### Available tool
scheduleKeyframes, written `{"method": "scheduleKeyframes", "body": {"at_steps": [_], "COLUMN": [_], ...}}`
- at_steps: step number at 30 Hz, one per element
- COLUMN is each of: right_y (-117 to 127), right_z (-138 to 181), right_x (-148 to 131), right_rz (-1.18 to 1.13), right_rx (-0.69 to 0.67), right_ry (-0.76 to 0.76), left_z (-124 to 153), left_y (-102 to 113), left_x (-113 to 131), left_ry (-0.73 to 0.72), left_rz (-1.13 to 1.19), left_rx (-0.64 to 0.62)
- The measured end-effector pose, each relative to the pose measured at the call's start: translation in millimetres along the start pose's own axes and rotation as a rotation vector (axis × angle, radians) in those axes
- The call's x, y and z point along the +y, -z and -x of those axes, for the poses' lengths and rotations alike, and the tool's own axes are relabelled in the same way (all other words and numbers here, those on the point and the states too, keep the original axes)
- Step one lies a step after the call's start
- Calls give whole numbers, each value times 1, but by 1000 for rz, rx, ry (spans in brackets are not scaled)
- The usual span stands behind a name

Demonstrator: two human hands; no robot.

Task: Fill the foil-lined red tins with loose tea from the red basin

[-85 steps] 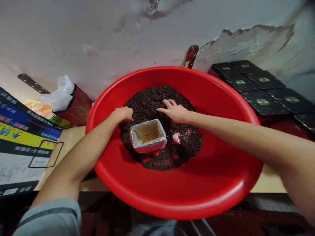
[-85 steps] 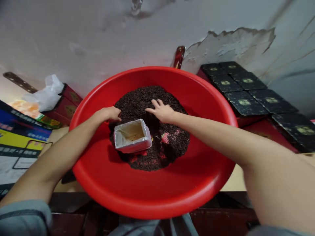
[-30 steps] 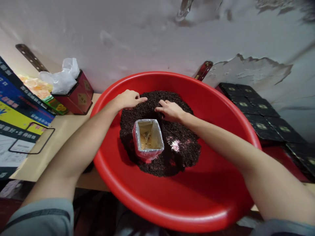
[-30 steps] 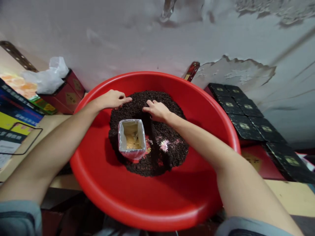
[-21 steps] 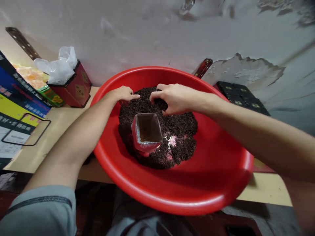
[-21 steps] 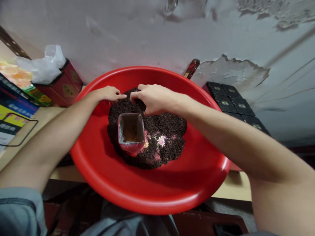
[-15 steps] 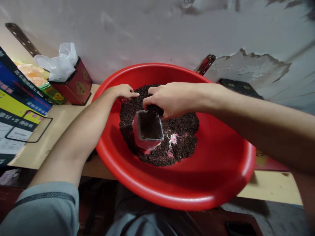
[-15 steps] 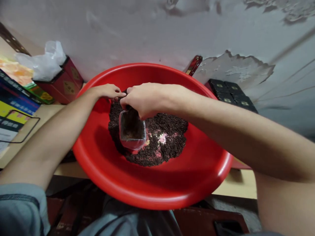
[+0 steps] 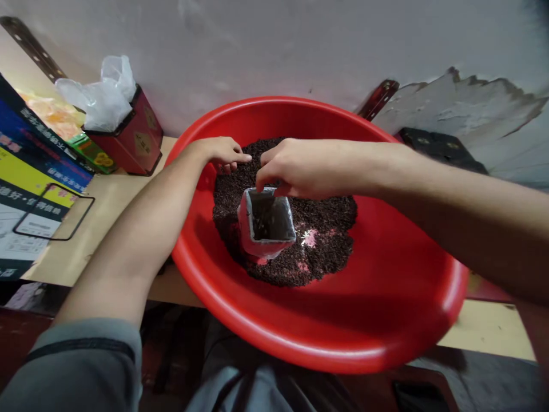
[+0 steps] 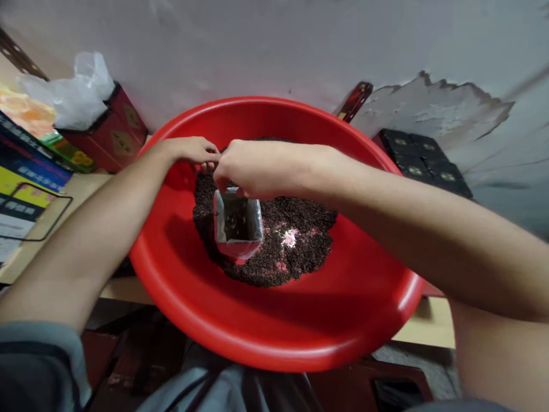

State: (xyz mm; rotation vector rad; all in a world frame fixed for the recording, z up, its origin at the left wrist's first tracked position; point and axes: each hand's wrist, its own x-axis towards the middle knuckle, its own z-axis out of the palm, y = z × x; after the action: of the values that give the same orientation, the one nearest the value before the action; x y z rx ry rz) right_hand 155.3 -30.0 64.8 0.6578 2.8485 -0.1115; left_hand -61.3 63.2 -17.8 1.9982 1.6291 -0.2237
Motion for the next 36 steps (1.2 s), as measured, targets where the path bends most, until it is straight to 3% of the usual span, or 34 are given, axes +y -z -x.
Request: {"method": "scheduleKeyframes", "body": {"at_steps": [2,5,7,9,13,18,23,28,32,36], "right_y": [-7,-42,-79,-118,-172,-203,-222,-221,-213,-191], "right_z": [4,11,19,29,53,62,38,29,27,26], "right_x": [13,49,70,81,73,60,101,144,142,127], "right_rz": [28,88,136,166,160,331,394,368,330,311], "right_rx": [20,62,-13,-177,-346,-211,-272,-261,-239,-132], "right_ry": [-61,-282,-449,-602,-573,-463,-362,-205,-219,-257], "left_z": [-2,-5,-4,-2,5,13,16,12,10,7], "left_y": [0,-2,-2,-2,0,2,1,0,-1,-1], "left_x": [-1,0,2,4,12,21,25,21,17,11], "left_ry": [-4,-10,-7,4,11,3,14,19,21,25], "left_rz": [26,43,37,37,26,-5,-28,-44,-23,-13], "left_rx": [-5,-13,-27,-64,-163,-217,-217,-244,-265,-281]}}
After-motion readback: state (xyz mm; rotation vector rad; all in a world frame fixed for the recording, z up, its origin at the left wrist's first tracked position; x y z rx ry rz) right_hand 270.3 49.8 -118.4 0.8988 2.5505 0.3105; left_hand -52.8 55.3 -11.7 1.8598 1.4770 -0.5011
